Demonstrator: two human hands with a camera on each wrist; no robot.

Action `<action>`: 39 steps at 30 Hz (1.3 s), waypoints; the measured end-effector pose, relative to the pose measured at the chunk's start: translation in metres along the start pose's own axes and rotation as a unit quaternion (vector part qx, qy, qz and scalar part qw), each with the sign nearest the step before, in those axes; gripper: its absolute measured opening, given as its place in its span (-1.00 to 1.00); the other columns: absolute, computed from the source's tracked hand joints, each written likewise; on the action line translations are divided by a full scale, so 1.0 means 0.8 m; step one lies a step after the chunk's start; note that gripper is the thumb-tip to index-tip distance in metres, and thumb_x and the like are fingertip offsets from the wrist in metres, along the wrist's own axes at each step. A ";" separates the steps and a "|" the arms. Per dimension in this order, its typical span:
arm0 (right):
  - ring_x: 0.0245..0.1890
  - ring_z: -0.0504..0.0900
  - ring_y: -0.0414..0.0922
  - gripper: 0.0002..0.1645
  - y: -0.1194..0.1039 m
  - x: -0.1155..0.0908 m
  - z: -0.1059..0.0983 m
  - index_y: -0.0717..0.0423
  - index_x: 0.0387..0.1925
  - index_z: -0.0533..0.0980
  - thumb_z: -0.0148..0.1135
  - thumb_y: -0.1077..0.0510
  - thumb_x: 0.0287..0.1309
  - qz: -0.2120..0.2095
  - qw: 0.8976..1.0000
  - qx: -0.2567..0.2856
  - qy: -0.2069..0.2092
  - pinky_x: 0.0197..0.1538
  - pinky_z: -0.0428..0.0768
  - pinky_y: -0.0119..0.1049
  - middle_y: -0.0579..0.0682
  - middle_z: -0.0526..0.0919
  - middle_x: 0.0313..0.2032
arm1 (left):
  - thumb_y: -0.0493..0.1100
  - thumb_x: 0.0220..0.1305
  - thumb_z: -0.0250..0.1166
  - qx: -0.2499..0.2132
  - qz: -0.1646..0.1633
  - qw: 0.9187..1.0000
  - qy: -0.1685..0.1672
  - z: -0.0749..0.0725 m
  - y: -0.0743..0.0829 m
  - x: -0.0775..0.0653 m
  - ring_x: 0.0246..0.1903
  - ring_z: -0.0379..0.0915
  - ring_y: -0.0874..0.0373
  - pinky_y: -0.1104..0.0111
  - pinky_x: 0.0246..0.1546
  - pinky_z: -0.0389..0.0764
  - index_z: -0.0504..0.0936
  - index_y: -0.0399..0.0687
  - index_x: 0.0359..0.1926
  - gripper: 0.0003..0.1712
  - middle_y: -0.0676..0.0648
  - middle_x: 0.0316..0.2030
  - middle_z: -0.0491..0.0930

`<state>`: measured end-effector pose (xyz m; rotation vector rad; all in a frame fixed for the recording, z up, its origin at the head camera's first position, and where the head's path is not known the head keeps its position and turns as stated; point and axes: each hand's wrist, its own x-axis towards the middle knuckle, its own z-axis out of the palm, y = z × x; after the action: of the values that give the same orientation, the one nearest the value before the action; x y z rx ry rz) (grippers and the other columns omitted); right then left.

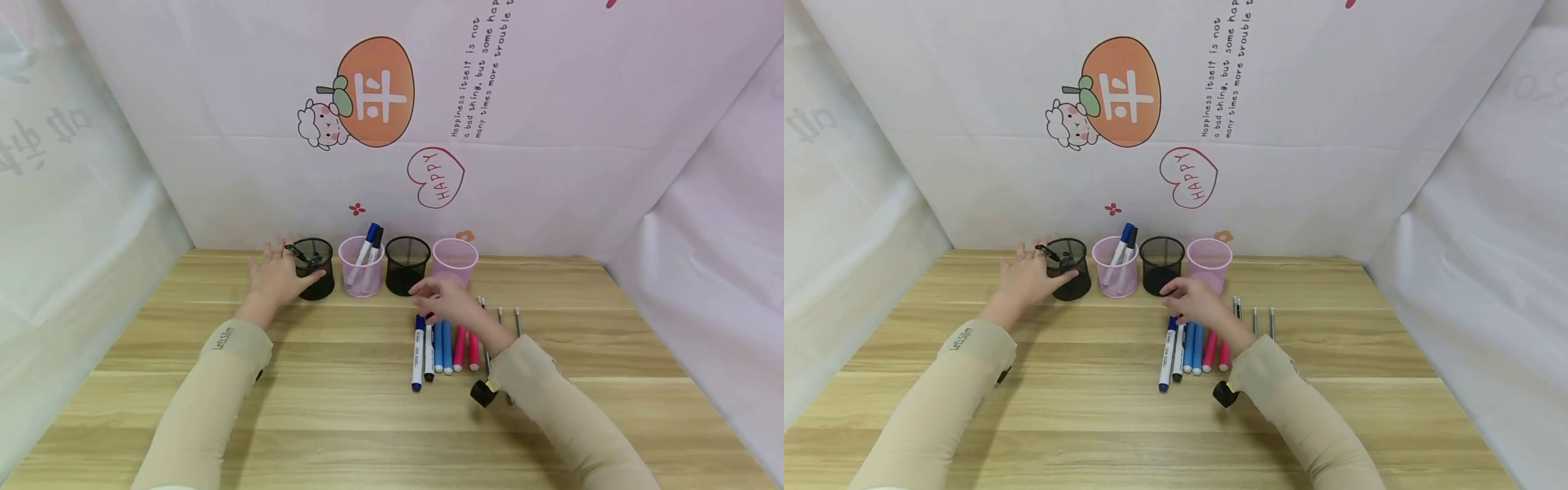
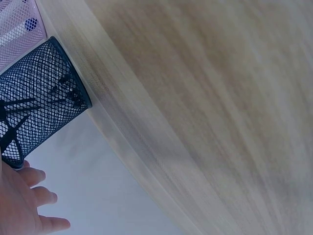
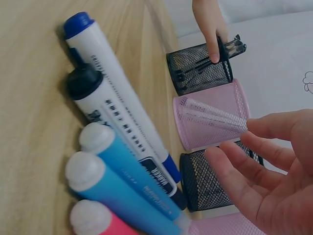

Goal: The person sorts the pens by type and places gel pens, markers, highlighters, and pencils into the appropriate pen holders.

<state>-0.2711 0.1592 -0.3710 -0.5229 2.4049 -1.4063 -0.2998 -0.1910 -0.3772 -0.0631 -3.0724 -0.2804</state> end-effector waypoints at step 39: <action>-0.47 0.69 -0.05 -0.58 0.024 0.008 -0.004 0.45 0.18 0.51 0.23 0.26 0.40 0.084 0.995 -0.044 -0.007 -0.31 0.77 -0.19 0.22 0.65 -0.22 | 0.59 0.33 -0.02 0.001 0.004 1.000 -0.003 -0.002 0.001 -0.001 0.52 -0.37 -0.46 -0.47 0.35 -0.15 0.17 -0.50 0.49 0.26 -0.39 0.57 -0.10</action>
<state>-0.2812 0.1674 -0.3866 -0.3405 2.4437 -1.2272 -0.2986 -0.1905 -0.3755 -0.0772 -3.0778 -0.2766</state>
